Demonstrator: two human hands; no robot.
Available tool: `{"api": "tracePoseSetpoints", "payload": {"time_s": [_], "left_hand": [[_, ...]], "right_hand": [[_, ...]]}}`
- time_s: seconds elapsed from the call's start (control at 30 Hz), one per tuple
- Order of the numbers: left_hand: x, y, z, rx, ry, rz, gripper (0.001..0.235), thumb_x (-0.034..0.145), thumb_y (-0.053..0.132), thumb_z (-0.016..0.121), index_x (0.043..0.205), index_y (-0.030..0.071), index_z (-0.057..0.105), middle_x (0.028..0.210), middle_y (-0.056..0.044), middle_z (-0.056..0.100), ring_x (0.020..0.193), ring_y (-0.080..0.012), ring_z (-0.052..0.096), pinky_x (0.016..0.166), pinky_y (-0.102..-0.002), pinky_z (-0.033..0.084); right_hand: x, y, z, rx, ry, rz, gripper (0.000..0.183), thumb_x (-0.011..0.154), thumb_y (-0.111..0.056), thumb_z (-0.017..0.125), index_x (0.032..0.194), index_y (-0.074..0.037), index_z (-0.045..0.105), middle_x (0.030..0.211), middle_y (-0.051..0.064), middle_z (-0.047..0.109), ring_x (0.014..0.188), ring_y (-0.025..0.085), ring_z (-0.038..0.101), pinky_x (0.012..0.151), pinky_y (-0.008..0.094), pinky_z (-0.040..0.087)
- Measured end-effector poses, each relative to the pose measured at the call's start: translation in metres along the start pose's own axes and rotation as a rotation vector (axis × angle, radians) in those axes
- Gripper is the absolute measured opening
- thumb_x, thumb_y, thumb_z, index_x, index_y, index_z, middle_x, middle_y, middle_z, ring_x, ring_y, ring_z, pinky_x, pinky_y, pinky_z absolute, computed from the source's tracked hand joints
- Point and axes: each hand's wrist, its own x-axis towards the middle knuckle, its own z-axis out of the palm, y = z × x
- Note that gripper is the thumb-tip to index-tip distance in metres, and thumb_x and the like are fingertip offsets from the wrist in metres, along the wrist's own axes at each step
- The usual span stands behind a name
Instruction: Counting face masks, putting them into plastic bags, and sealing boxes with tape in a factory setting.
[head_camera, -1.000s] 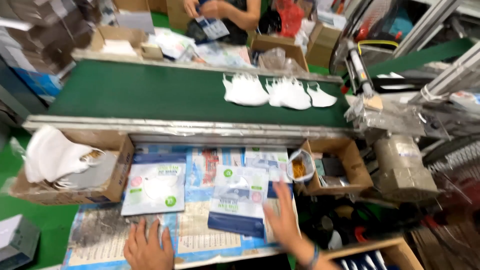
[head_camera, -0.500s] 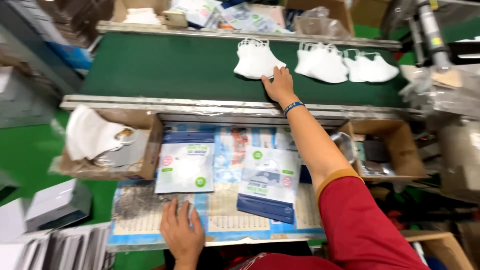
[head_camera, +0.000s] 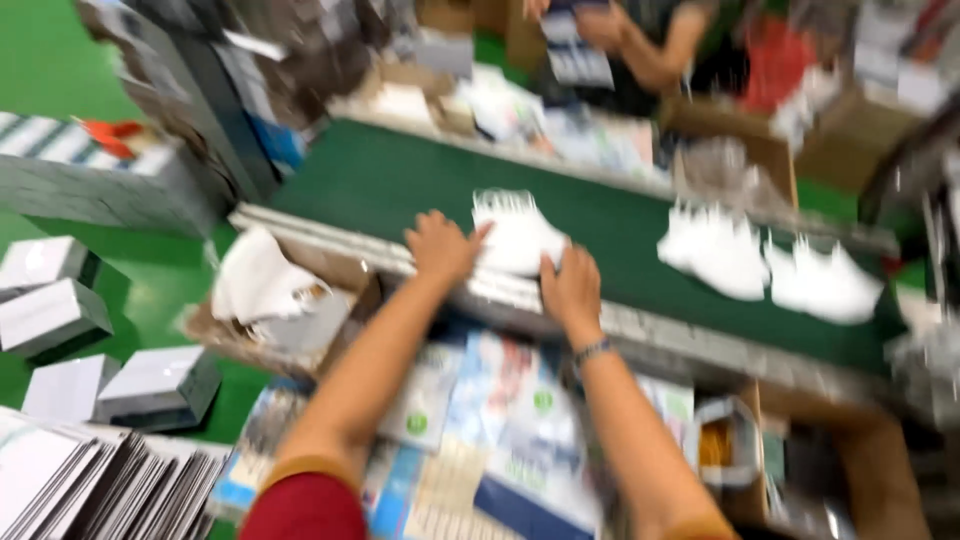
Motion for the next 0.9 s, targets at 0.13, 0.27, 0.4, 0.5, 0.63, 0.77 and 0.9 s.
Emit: {"api": "tracePoseSetpoints", "payload": {"time_s": [0.13, 0.27, 0.4, 0.5, 0.63, 0.77, 0.9], "left_hand": [[0.041, 0.043, 0.033, -0.226, -0.262, -0.11, 0.1, 0.07, 0.078, 0.073, 0.134, 0.004, 0.055, 0.136, -0.021, 0.052, 0.13, -0.0376, 0.048, 0.102, -0.053, 0.041], [0.043, 0.05, 0.075, -0.518, -0.281, -0.064, 0.1, 0.066, 0.052, 0.084, 0.147, 0.008, 0.043, 0.124, -0.02, 0.069, 0.117, -0.0386, 0.066, 0.097, -0.048, 0.053], [0.013, 0.027, 0.065, -1.007, -0.075, 0.046, 0.1, 0.066, 0.029, 0.095, 0.147, 0.009, 0.04, 0.123, -0.022, 0.071, 0.111, -0.0391, 0.071, 0.094, -0.043, 0.056], [-0.096, 0.005, -0.028, -1.113, -0.069, 0.252, 0.11, 0.07, 0.027, 0.094, 0.156, 0.01, 0.027, 0.124, -0.022, 0.07, 0.111, -0.0384, 0.072, 0.093, -0.041, 0.056], [-0.239, -0.014, -0.12, -0.801, -0.361, 0.148, 0.119, 0.073, 0.023, 0.081, 0.168, 0.018, 0.01, 0.099, -0.014, 0.077, 0.092, -0.0357, 0.074, 0.083, -0.042, 0.056], [-0.327, -0.052, -0.104, -0.603, -0.285, 0.215, 0.109, 0.078, 0.02, 0.08, 0.167, 0.014, 0.017, 0.108, -0.011, 0.075, 0.097, -0.04, 0.068, 0.089, -0.047, 0.051], [-0.368, -0.088, -0.066, -0.56, -0.255, 0.379, 0.094, 0.083, 0.026, 0.078, 0.16, 0.006, 0.028, 0.127, -0.016, 0.065, 0.118, -0.0404, 0.057, 0.103, -0.049, 0.04]], "right_hand": [[0.002, 0.003, 0.003, -0.043, -0.04, 0.041, 0.039, 0.101, -0.037, 0.056, 0.107, 0.001, 0.064, 0.116, 0.024, 0.063, 0.112, 0.044, 0.057, 0.093, 0.054, 0.045], [0.01, -0.006, -0.008, -0.021, -0.134, 0.16, 0.039, 0.103, -0.037, 0.052, 0.106, -0.001, 0.064, 0.115, 0.021, 0.064, 0.112, 0.043, 0.057, 0.095, 0.054, 0.044], [0.003, 0.001, -0.027, 0.15, -0.056, 0.195, 0.05, 0.102, -0.044, 0.055, 0.121, 0.002, 0.063, 0.125, 0.022, 0.062, 0.12, 0.039, 0.057, 0.102, 0.049, 0.046], [-0.024, -0.008, -0.089, 0.905, -0.255, 0.296, 0.055, 0.096, -0.038, 0.063, 0.131, 0.004, 0.06, 0.129, 0.019, 0.064, 0.12, 0.032, 0.059, 0.103, 0.045, 0.048], [-0.109, -0.056, -0.171, 1.165, -0.899, 0.164, 0.055, 0.083, -0.011, 0.081, 0.133, 0.003, 0.063, 0.124, 0.012, 0.071, 0.114, 0.018, 0.065, 0.102, 0.037, 0.052], [-0.198, -0.136, -0.197, 0.916, -0.817, 0.124, 0.057, 0.079, -0.016, 0.085, 0.132, -0.004, 0.068, 0.118, 0.007, 0.077, 0.108, 0.014, 0.071, 0.098, 0.033, 0.057], [-0.261, -0.147, -0.16, 0.772, -0.812, 0.08, 0.059, 0.078, -0.021, 0.086, 0.132, -0.007, 0.068, 0.117, 0.012, 0.074, 0.107, 0.023, 0.071, 0.096, 0.034, 0.054]]}}
